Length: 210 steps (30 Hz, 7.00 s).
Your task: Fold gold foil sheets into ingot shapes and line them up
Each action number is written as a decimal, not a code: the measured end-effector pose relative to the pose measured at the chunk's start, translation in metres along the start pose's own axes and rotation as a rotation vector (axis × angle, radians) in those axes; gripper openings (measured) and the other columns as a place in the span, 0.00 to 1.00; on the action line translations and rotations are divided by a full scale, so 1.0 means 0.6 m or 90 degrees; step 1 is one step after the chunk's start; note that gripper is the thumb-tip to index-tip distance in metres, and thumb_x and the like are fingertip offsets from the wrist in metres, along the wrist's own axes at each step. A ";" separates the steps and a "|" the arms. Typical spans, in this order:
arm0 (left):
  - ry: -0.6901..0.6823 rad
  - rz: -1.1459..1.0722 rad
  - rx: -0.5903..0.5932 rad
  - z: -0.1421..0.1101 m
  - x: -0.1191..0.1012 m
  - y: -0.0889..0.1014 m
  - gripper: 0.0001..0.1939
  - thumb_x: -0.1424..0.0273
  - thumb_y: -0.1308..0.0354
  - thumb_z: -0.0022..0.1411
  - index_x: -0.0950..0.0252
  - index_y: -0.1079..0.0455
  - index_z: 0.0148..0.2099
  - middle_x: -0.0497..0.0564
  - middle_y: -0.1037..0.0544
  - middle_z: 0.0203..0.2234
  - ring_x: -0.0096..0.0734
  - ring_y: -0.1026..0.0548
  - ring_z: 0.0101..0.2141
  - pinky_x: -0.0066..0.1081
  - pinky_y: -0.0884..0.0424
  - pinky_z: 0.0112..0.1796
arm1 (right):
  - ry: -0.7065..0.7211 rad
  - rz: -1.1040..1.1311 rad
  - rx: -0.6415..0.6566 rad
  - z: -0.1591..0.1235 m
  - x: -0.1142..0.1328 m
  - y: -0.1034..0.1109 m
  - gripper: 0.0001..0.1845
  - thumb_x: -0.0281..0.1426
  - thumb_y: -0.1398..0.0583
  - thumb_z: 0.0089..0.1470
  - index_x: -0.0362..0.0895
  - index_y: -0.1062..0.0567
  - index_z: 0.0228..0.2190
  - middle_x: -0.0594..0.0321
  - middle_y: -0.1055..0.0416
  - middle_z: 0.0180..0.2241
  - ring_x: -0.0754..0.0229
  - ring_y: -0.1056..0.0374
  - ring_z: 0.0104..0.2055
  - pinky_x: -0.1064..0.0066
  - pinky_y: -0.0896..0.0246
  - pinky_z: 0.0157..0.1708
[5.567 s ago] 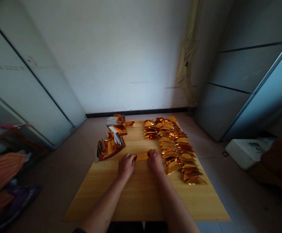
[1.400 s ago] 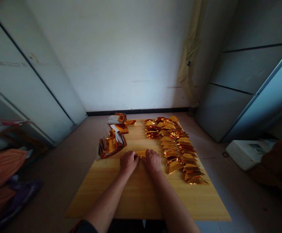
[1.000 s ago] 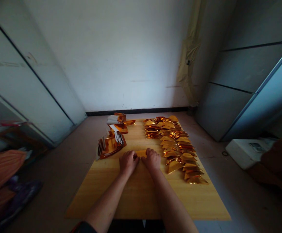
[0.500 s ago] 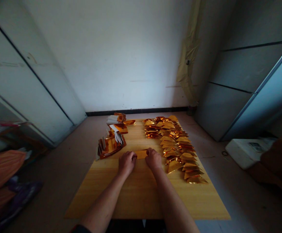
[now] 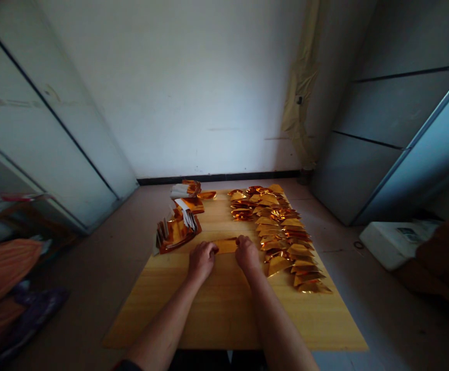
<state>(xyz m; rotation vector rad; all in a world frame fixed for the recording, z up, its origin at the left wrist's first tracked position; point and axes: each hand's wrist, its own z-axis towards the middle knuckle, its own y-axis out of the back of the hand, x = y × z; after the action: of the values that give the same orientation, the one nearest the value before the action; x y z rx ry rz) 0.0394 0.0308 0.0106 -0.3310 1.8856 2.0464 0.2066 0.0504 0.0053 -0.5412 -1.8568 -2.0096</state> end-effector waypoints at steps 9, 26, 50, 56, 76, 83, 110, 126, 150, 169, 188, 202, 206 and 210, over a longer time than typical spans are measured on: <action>-0.034 0.020 -0.078 -0.006 0.003 -0.010 0.12 0.74 0.47 0.59 0.60 0.30 0.45 0.52 0.28 0.37 0.35 0.32 0.43 0.33 0.39 0.44 | 0.019 -0.005 -0.015 -0.020 0.010 0.007 0.12 0.23 0.46 0.49 0.45 0.25 0.34 0.60 0.31 0.38 0.63 0.34 0.36 0.76 0.47 0.32; -0.111 -0.039 -0.161 -0.013 0.006 -0.008 0.09 0.69 0.46 0.59 0.64 0.30 0.28 0.51 0.27 0.31 0.34 0.31 0.38 0.33 0.36 0.42 | 0.124 0.051 -0.087 -0.026 -0.003 -0.003 0.07 0.29 0.44 0.50 0.44 0.27 0.23 0.61 0.32 0.30 0.64 0.36 0.30 0.76 0.45 0.31; -0.089 -0.065 -0.208 -0.011 0.012 -0.020 0.23 0.75 0.38 0.49 0.62 0.35 0.49 0.53 0.27 0.40 0.41 0.31 0.43 0.40 0.35 0.44 | 0.121 0.044 -0.072 -0.031 0.000 0.006 0.13 0.24 0.42 0.43 0.46 0.28 0.34 0.60 0.33 0.40 0.59 0.34 0.39 0.72 0.39 0.39; -0.086 -0.054 -0.159 -0.013 0.010 -0.015 0.11 0.75 0.38 0.50 0.62 0.30 0.38 0.50 0.26 0.35 0.37 0.31 0.41 0.36 0.36 0.42 | 0.147 0.013 -0.043 -0.031 -0.004 0.004 0.13 0.24 0.42 0.43 0.46 0.24 0.33 0.56 0.35 0.46 0.56 0.34 0.44 0.69 0.40 0.44; -0.260 0.014 -0.080 -0.053 0.030 0.018 0.15 0.72 0.40 0.49 0.59 0.26 0.42 0.52 0.26 0.46 0.41 0.31 0.45 0.41 0.37 0.46 | 0.265 -0.160 0.064 -0.078 -0.001 0.032 0.13 0.28 0.44 0.50 0.44 0.26 0.40 0.55 0.35 0.53 0.53 0.42 0.53 0.63 0.48 0.51; -0.214 0.039 -0.106 -0.042 0.018 0.005 0.05 0.70 0.43 0.58 0.60 0.26 0.33 0.52 0.24 0.40 0.38 0.30 0.42 0.39 0.36 0.43 | 0.236 -0.179 0.033 -0.078 0.000 0.027 0.12 0.33 0.48 0.59 0.46 0.25 0.38 0.56 0.33 0.52 0.54 0.39 0.51 0.63 0.47 0.50; -0.105 -0.065 -0.073 0.004 0.030 -0.013 0.29 0.73 0.37 0.48 0.57 0.35 0.54 0.53 0.31 0.52 0.42 0.35 0.52 0.42 0.39 0.51 | 0.117 -0.161 0.109 0.018 0.038 0.037 0.19 0.28 0.41 0.41 0.47 0.27 0.40 0.57 0.31 0.44 0.52 0.39 0.48 0.66 0.46 0.39; -0.210 0.009 -0.117 -0.014 0.022 -0.005 0.09 0.76 0.42 0.55 0.57 0.26 0.38 0.52 0.30 0.47 0.40 0.34 0.48 0.40 0.36 0.46 | 0.359 -0.247 0.041 -0.043 0.013 0.039 0.10 0.29 0.47 0.58 0.45 0.26 0.32 0.56 0.30 0.36 0.55 0.41 0.42 0.63 0.53 0.42; -0.296 0.129 -0.070 -0.057 0.023 0.021 0.16 0.64 0.44 0.60 0.50 0.33 0.51 0.51 0.30 0.52 0.41 0.36 0.52 0.49 0.45 0.51 | 0.357 -0.176 0.018 -0.099 -0.015 0.042 0.12 0.37 0.43 0.57 0.50 0.27 0.43 0.59 0.29 0.45 0.56 0.38 0.46 0.64 0.52 0.45; -0.270 0.080 -0.027 -0.034 -0.015 0.010 0.10 0.72 0.46 0.58 0.62 0.29 0.43 0.53 0.29 0.38 0.37 0.32 0.42 0.36 0.35 0.45 | 0.300 -0.124 -0.012 -0.064 -0.014 0.031 0.10 0.39 0.44 0.58 0.55 0.24 0.39 0.64 0.27 0.42 0.57 0.38 0.44 0.65 0.51 0.42; -0.280 0.073 -0.072 -0.051 -0.007 0.006 0.08 0.72 0.46 0.59 0.59 0.29 0.41 0.53 0.26 0.46 0.38 0.30 0.45 0.41 0.40 0.44 | 0.315 -0.037 -0.022 -0.072 -0.022 0.037 0.07 0.34 0.43 0.57 0.50 0.23 0.32 0.65 0.27 0.42 0.59 0.37 0.44 0.65 0.52 0.46; -0.266 0.040 -0.043 -0.054 0.000 0.009 0.12 0.75 0.47 0.58 0.56 0.29 0.43 0.49 0.26 0.48 0.36 0.30 0.46 0.40 0.42 0.45 | 0.187 -0.093 0.020 -0.049 0.007 0.036 0.07 0.36 0.41 0.54 0.49 0.24 0.28 0.64 0.28 0.35 0.58 0.37 0.42 0.66 0.54 0.41; -0.268 0.035 -0.046 -0.053 0.001 0.009 0.12 0.74 0.48 0.59 0.56 0.29 0.43 0.49 0.26 0.48 0.36 0.30 0.46 0.41 0.42 0.45 | 0.191 -0.115 0.032 -0.043 0.007 0.036 0.06 0.37 0.40 0.53 0.48 0.24 0.28 0.64 0.28 0.34 0.58 0.38 0.42 0.67 0.55 0.41; -0.270 0.033 -0.040 -0.055 0.000 0.014 0.12 0.75 0.48 0.59 0.56 0.29 0.43 0.50 0.26 0.48 0.36 0.30 0.45 0.40 0.42 0.46 | 0.190 -0.132 0.056 -0.036 0.010 0.039 0.08 0.38 0.39 0.53 0.48 0.24 0.28 0.63 0.28 0.34 0.58 0.38 0.42 0.67 0.55 0.40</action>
<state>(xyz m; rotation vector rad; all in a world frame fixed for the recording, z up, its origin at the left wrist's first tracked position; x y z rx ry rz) 0.0342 -0.0028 0.0153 0.1339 1.5880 2.0151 0.2122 0.0268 0.0270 -0.0202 -1.8654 -1.9930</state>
